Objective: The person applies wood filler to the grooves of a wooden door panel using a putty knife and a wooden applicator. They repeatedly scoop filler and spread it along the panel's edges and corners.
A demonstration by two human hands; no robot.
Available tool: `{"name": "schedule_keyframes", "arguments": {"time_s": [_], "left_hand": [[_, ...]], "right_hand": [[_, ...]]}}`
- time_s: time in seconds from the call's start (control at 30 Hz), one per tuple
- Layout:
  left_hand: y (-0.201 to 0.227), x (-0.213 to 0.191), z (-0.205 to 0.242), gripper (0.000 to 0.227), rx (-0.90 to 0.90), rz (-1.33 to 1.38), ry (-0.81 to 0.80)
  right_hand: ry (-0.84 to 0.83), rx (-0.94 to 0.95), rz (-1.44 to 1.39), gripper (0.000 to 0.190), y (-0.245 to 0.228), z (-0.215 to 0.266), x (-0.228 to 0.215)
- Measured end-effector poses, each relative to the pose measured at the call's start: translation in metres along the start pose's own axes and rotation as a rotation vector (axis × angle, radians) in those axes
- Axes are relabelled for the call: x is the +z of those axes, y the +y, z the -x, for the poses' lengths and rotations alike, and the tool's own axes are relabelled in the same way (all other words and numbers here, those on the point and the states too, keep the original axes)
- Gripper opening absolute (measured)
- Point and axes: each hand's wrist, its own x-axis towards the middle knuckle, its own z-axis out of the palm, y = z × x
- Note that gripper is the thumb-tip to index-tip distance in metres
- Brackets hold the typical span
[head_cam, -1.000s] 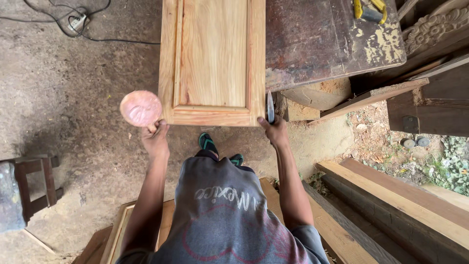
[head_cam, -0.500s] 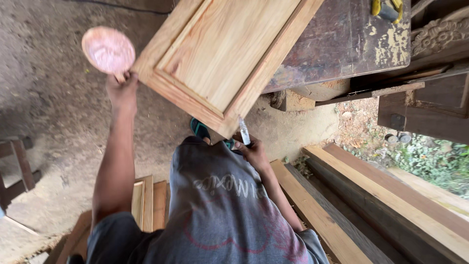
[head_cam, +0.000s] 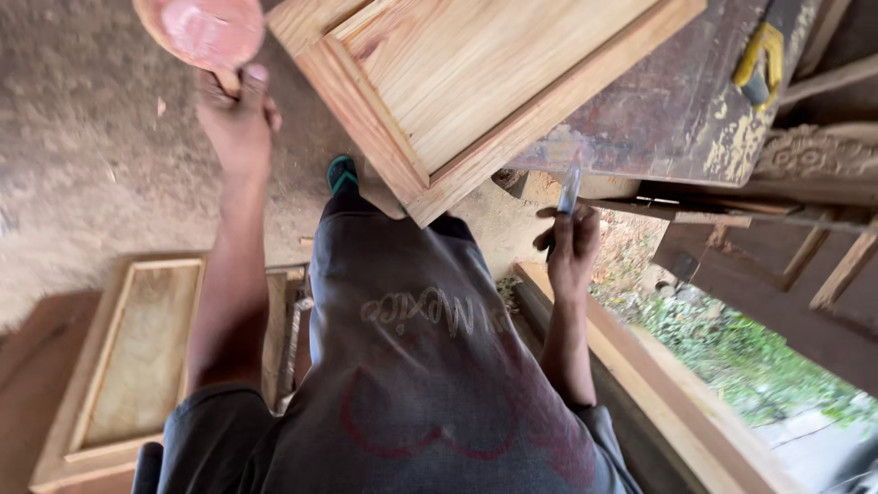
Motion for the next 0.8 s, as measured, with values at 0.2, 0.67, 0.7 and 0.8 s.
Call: {"name": "schedule_keyframes", "arguments": {"time_s": [0.2, 0.67, 0.7, 0.8], "left_hand": [[0.014, 0.04, 0.112, 0.025, 0.044, -0.251, -0.012], [0.0, 0.187, 0.242, 0.025, -0.033, -0.353, 0.502], [-0.002, 0.193, 0.246, 0.026, 0.019, -0.315, 0.503], [-0.008, 0.204, 0.248, 0.016, -0.131, -0.392, 0.548]], "right_hand": [[-0.344, -0.459, 0.401, 0.018, -0.051, -0.07, 0.034], [-1.122, -0.892, 0.247, 0.031, -0.086, -0.145, 0.089], [-1.137, -0.913, 0.245, 0.031, -0.086, -0.144, 0.086], [-1.163, -0.979, 0.248, 0.03, -0.084, -0.147, 0.089]]}}
